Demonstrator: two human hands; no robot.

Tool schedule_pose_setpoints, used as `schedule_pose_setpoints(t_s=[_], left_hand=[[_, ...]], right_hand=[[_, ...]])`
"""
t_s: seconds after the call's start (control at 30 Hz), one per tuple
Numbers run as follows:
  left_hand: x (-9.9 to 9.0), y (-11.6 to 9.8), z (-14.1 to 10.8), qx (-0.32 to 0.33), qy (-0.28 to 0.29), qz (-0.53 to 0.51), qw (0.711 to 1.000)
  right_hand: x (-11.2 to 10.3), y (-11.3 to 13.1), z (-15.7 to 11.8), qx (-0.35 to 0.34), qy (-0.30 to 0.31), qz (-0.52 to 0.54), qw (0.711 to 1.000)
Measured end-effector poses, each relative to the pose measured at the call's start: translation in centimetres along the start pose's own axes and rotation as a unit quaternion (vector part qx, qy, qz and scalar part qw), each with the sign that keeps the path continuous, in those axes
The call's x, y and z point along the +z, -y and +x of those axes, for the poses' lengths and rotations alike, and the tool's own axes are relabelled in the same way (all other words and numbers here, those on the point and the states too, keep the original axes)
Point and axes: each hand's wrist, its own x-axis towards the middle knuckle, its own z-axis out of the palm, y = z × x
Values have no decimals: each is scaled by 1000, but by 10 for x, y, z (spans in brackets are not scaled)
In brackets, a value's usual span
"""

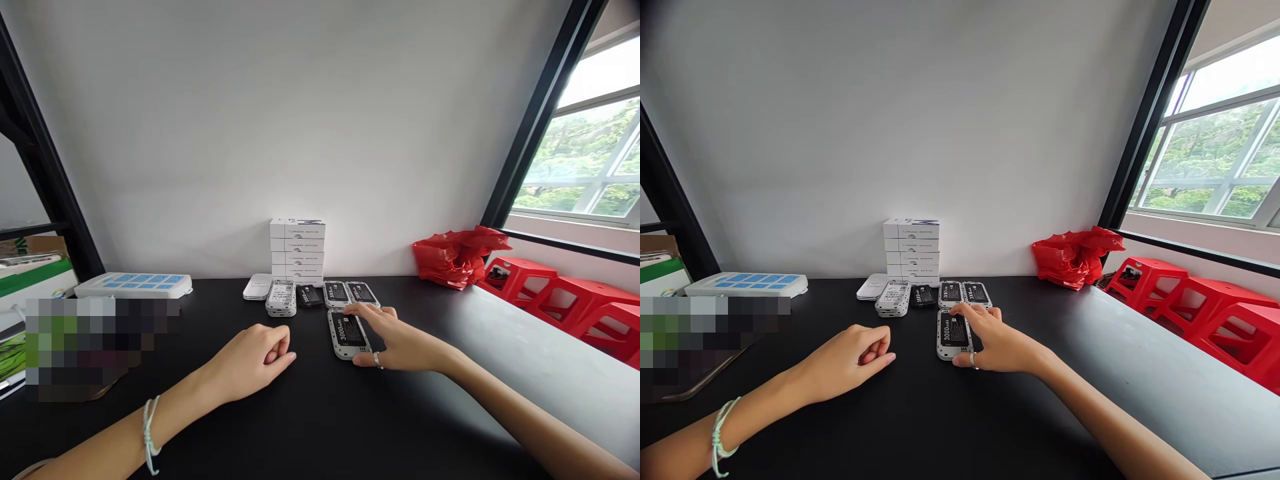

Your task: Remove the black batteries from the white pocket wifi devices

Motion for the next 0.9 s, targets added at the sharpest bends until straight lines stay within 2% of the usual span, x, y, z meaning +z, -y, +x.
schedule_pose_setpoints(t_s=[0.17, 0.33, 0.47, 0.67, 0.8, 0.9], left_hand=[[1, -2, 1, 5, 21, 4, 1000], [1, -3, 0, 26, 6, 17, 1000], [3, -2, 0, 37, 1, 23, 999], [3, -2, 0, 38, -3, 31, 999], [4, -2, 0, 37, -2, 33, 999], [4, -1, 0, 39, -4, 29, 999]], right_hand=[[-2, 0, 1, -5, 0, 5, 1000], [-1, 0, 2, -8, -8, 7, 1000], [-4, 12, 13, -43, -22, 4, 999], [-4, 40, 66, -111, -37, -35, 992], [0, 52, 106, -125, -7, -31, 992], [6, 56, 125, -130, -5, -33, 991]])
